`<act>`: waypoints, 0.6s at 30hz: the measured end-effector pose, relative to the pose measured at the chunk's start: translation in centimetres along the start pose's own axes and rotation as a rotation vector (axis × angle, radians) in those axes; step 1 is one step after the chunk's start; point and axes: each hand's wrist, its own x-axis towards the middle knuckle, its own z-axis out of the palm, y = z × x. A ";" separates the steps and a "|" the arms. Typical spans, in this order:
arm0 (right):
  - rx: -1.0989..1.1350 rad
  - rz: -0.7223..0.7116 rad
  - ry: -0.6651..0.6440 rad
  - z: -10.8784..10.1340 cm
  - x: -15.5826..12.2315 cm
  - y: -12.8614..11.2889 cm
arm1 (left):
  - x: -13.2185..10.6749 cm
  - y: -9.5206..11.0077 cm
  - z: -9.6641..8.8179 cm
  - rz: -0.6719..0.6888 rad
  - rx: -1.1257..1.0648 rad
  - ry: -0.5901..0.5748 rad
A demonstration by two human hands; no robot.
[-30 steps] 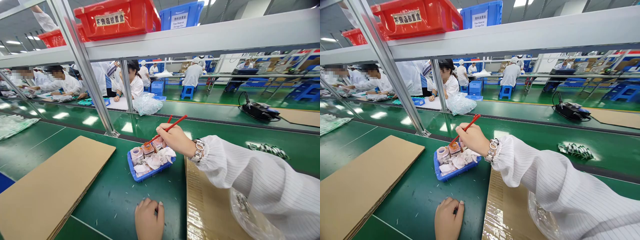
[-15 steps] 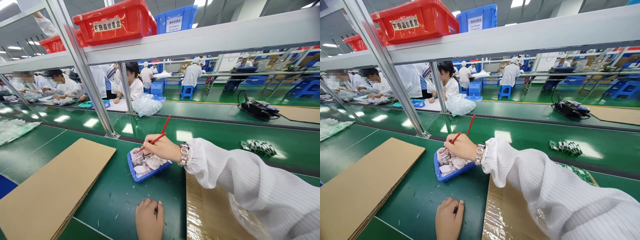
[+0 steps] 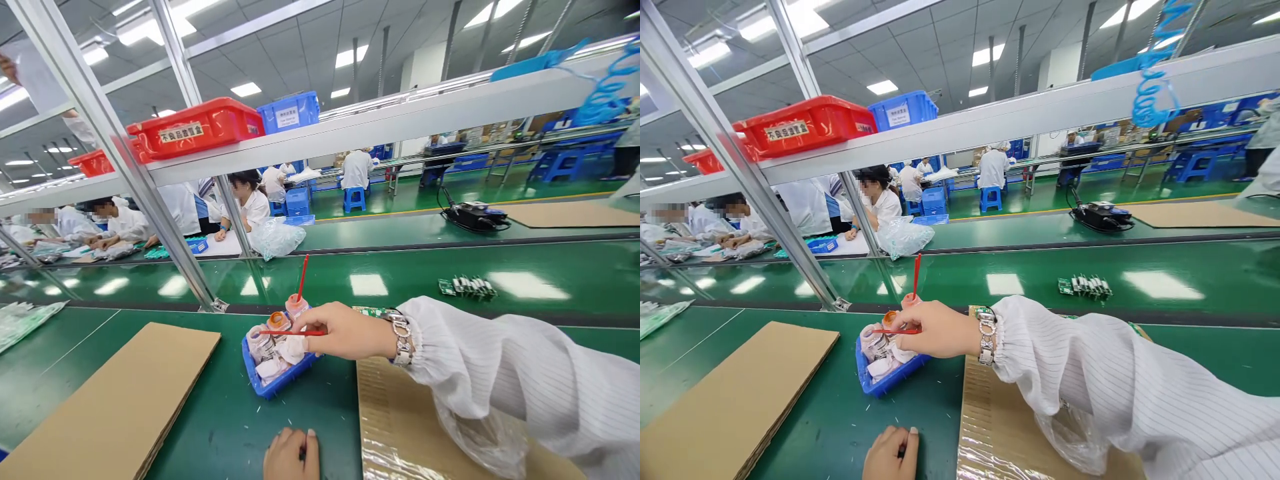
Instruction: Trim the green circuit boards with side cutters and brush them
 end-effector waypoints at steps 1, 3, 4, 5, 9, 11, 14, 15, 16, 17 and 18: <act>-0.006 -0.003 -0.007 -0.1 -0.4 -0.1 | 0.0 -0.1 0.1 -0.003 -0.004 -0.003; -0.020 -0.005 -0.020 -0.1 -0.8 -0.1 | 0.1 -0.2 0.1 -0.012 -0.013 -0.008; -0.027 -0.004 -0.020 0.0 -0.9 0.0 | 0.1 -0.2 0.1 -0.019 -0.018 -0.010; -0.036 -0.002 -0.018 0.2 -0.9 0.0 | 0.1 -0.2 0.0 -0.026 -0.023 -0.013; -0.064 0.005 -0.026 0.6 -0.7 0.1 | 0.3 0.0 -0.5 -0.065 -0.050 -0.027; -0.069 -0.008 -0.051 0.3 -1.2 -0.1 | 0.5 0.2 -0.9 -0.085 -0.076 -0.037; -0.073 -0.032 -0.072 -1.5 -3.4 -0.5 | 1.0 0.3 -1.6 -0.119 -0.128 -0.068; -0.086 -0.041 -0.072 -2.3 -4.6 -0.5 | 1.2 0.4 -2.0 -0.133 -0.150 -0.087; -0.108 -0.047 -0.068 -3.3 -6.1 -0.5 | 1.5 0.3 -2.3 -0.147 -0.173 -0.111; -0.133 -0.044 -0.062 -4.4 -7.9 -0.4 | 1.7 0.3 -2.7 -0.160 -0.198 -0.141; -0.159 -0.031 -0.055 -5.6 -9.9 -0.2 | 2.0 0.2 -3.1 -0.172 -0.222 -0.176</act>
